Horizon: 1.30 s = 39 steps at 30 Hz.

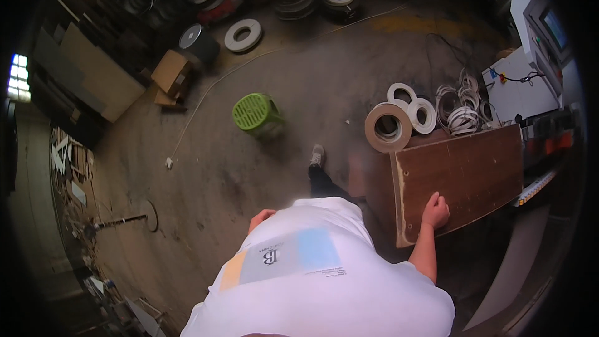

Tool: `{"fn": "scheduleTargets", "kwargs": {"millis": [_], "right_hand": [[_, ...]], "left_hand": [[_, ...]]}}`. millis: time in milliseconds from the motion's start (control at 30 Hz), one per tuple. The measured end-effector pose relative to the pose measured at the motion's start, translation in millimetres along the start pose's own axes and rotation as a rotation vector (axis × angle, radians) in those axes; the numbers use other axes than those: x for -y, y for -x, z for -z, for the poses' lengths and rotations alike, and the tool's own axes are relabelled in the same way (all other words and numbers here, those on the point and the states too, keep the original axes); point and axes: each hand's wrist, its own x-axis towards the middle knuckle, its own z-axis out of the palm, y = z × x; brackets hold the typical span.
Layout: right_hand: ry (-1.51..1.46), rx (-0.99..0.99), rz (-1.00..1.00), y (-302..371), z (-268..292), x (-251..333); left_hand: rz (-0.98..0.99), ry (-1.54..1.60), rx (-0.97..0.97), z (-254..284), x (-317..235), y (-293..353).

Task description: The person picks up and examines black panels, then operates a large industrial woodworking machine by interacting with its control panel and feeding a narrow black strip into it. They then retrieve a roll of black tape from a storage area, apply yellow tape to its surface while walking, and then move a white table in the workshop.

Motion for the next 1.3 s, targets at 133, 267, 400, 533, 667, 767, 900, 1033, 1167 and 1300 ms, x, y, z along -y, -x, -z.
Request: {"fn": "scheduleTargets", "kwargs": {"millis": [133, 267, 400, 533, 667, 767, 900, 1033, 1167, 1300], "right_hand": [[0.05, 0.08, -0.446, 0, -17, 32], [-0.011, 0.148, -0.458, -32, -25, 126], [-0.322, 0.181, -0.197, -93, -65, 270], [-0.727, 0.344, -0.036, -147, -133, 399], [-0.658, 0.694, -0.144, -198, -181, 474], [-0.7, 0.807, -0.385, -233, -214, 467], [-0.999, 0.692, -0.862, -277, -246, 449], [-0.994, 0.554, -0.908, -293, -302, 429], [-0.38, 0.607, -0.563, -297, -371, 410], [-0.267, 0.749, -0.459, -419, -425, 395]], "left_hand": [[-0.127, -0.362, 0.057, 35, -133, -107], [-0.346, -0.501, 0.095, 70, -256, -205], [-0.221, -0.242, 0.048, 89, -313, -304], [-0.188, -0.377, 0.271, 74, -367, -407], [-0.319, -0.755, 0.423, 56, -494, -487], [-0.381, -0.742, 0.483, 30, -565, -565], [-0.501, -1.039, 0.563, 7, -688, -640], [-0.583, -1.071, 0.657, -32, -773, -722], [-0.385, -0.993, 0.577, -113, -844, -802], [-0.062, -0.523, 0.314, -154, -820, -906]]}}
